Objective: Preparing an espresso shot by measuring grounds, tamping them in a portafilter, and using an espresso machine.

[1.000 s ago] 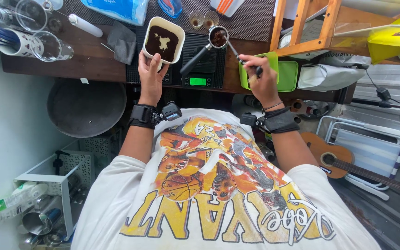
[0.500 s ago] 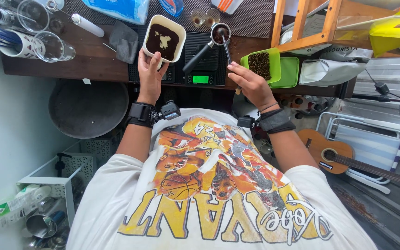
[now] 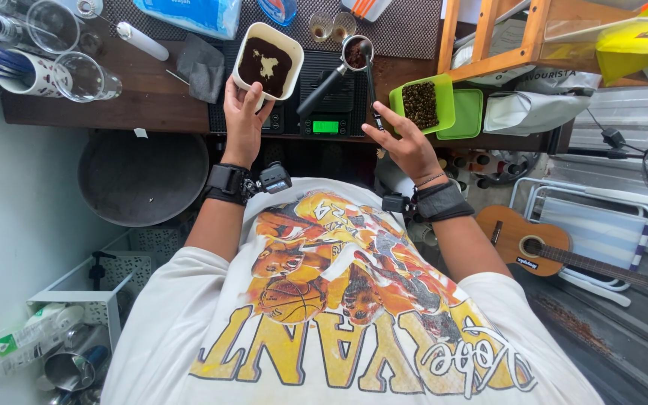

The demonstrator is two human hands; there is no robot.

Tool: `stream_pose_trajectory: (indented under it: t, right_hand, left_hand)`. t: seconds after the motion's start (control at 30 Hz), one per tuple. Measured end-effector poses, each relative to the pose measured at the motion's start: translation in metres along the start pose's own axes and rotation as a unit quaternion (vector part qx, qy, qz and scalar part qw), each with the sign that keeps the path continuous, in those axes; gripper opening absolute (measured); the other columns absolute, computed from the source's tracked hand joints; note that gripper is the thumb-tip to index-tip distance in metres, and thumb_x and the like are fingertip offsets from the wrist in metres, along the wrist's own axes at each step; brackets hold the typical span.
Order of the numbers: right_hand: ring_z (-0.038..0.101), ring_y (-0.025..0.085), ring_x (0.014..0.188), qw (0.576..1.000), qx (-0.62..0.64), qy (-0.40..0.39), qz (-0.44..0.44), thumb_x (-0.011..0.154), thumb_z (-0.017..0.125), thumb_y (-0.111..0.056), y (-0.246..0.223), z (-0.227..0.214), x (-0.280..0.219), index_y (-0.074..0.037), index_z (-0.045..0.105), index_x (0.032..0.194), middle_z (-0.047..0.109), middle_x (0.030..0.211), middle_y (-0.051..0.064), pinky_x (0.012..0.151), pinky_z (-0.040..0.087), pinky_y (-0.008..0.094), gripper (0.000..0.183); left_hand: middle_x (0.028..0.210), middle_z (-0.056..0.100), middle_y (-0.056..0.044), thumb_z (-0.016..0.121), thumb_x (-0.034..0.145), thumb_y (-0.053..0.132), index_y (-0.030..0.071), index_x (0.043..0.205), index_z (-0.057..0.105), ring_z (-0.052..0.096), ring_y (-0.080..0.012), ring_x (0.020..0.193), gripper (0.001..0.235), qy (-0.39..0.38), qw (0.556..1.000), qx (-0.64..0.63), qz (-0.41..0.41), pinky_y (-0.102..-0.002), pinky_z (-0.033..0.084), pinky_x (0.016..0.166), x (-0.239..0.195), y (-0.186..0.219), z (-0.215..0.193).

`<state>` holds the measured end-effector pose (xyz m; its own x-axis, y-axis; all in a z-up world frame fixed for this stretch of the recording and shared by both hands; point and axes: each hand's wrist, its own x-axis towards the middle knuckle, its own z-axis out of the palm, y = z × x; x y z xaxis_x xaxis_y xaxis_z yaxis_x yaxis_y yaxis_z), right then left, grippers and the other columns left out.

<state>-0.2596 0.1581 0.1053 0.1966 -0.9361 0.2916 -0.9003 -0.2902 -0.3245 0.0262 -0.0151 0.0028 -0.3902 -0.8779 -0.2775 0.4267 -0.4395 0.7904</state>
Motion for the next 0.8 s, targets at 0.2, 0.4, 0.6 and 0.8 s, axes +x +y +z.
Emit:
stream_pose_trajectory:
  t: [0.2, 0.4, 0.6, 0.8]
  right_hand:
    - [0.062, 0.026, 0.134, 1.0, 0.012, 0.022, 0.011, 0.092, 0.066, 0.009, 0.008, 0.012, -0.013, -0.013, 0.073, 0.128, 0.056, 0.15, 0.008, 0.109, 0.059, 0.036, 0.044]
    - [0.067, 0.02, 0.127, 0.801, 0.461, 0.303, 0.231, 0.109, 0.061, -0.009, 0.018, 0.012, -0.012, -0.011, 0.056, 0.132, 0.058, 0.137, 0.008, 0.103, 0.065, 0.038, 0.024]
    - [0.072, 0.023, 0.116, 0.607, 0.654, 0.358, 0.274, 0.11, 0.062, -0.017, 0.029, 0.005, -0.014, -0.01, 0.051, 0.127, 0.068, 0.131, 0.014, 0.103, 0.061, 0.035, 0.022]
    - [0.073, 0.024, 0.115, 0.6, 0.69, 0.311, 0.258, 0.111, 0.061, -0.018, 0.019, -0.006, -0.005, -0.009, 0.051, 0.123, 0.068, 0.129, 0.015, 0.103, 0.063, 0.037, 0.019]
  left_hand:
    - [0.141, 0.057, -0.009, 0.075, 0.098, 0.033, 0.01, 0.15, 0.038, 0.059, -0.0217, 0.134, 0.068, 0.006, 1.0, -0.01, -0.007, -0.043, 0.057, 0.11, -0.001, -0.003, 0.001]
    - [0.141, 0.058, -0.007, 0.074, 0.098, 0.031, 0.012, 0.15, 0.036, 0.06, -0.0205, 0.134, 0.068, 0.005, 1.0, 0.0, -0.012, -0.042, 0.057, 0.111, 0.0, -0.007, 0.002]
    - [0.14, 0.058, -0.006, 0.076, 0.098, 0.025, 0.012, 0.152, 0.036, 0.06, -0.0183, 0.132, 0.069, -0.002, 0.999, 0.024, -0.022, -0.039, 0.054, 0.111, 0.002, -0.009, 0.012]
    - [0.144, 0.055, -0.003, 0.075, 0.097, 0.018, 0.014, 0.157, 0.028, 0.056, -0.0173, 0.134, 0.077, -0.042, 0.999, 0.0, -0.014, -0.037, 0.053, 0.109, -0.002, -0.012, 0.023]
